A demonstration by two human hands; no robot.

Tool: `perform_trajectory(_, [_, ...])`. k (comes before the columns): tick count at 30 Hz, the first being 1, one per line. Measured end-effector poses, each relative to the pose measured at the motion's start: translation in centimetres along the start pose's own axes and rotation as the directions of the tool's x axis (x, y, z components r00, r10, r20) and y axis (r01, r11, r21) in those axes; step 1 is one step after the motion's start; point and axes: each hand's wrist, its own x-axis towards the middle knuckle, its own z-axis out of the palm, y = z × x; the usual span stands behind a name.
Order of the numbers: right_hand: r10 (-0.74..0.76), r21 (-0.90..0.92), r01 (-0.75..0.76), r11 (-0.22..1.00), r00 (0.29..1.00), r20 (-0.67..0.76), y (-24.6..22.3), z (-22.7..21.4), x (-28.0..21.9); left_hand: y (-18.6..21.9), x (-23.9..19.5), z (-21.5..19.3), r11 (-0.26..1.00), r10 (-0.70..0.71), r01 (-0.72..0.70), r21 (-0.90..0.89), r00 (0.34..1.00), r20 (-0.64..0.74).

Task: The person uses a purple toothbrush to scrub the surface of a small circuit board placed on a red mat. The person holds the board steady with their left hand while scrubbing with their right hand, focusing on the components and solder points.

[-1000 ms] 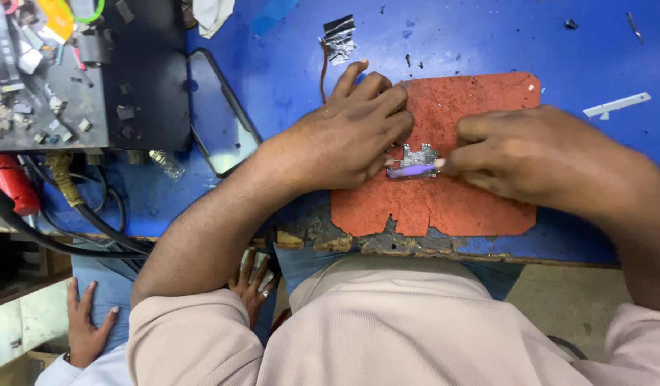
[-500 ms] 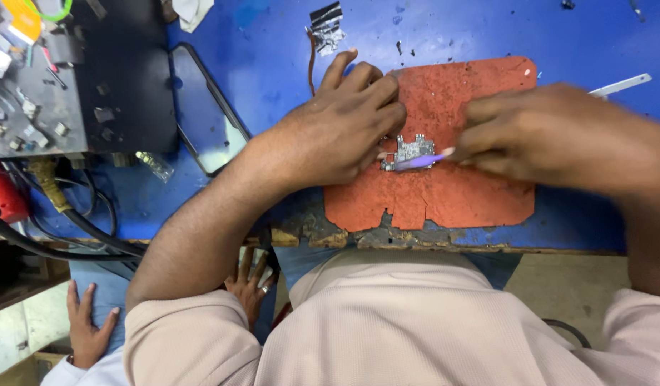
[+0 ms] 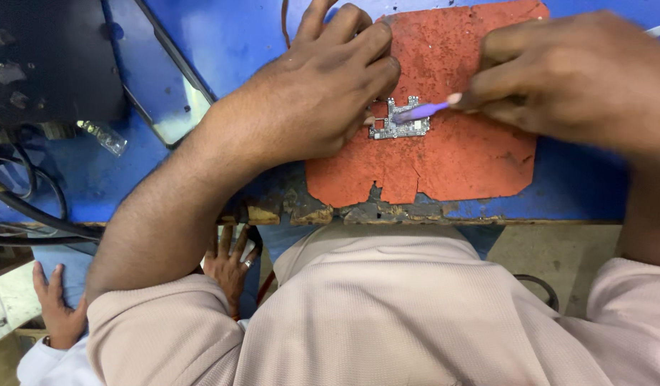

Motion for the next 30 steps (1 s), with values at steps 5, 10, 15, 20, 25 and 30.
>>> perform_trajectory(5, [-0.087,0.044,0.090,0.995,0.994,-0.063,-0.3,0.5,0.0,-0.1,-0.4,0.4,0.998,-0.018,0.015,-0.056,0.999,-0.047])
perform_trajectory(10, [-0.010,-0.007,0.010,1.000,0.999,-0.039,-0.4,0.1,0.3,-0.2,-0.6,0.8,0.999,-0.005,0.007,0.033,0.999,-0.047])
perform_trajectory(15, [-0.063,-0.049,0.059,0.997,0.995,-0.081,-0.9,0.9,-0.1,-0.3,-0.6,1.0,1.000,0.000,-0.002,-0.022,0.997,-0.078])
perform_trajectory(20, [-0.039,-0.074,0.034,0.997,0.997,-0.062,-0.9,0.8,0.1,-0.1,-0.9,1.2,0.997,-0.037,0.032,-0.070,0.997,-0.073])
perform_trajectory(25, [-0.100,-0.011,0.099,0.995,0.988,-0.118,-0.9,1.1,-0.1,-0.3,-0.8,1.4,0.999,0.001,0.004,0.054,0.995,-0.099])
perform_trajectory(30, [0.040,-0.136,-0.039,0.990,0.999,0.010,-0.6,0.9,0.0,0.0,-1.2,1.2,0.997,-0.052,0.047,-0.064,0.996,-0.075])
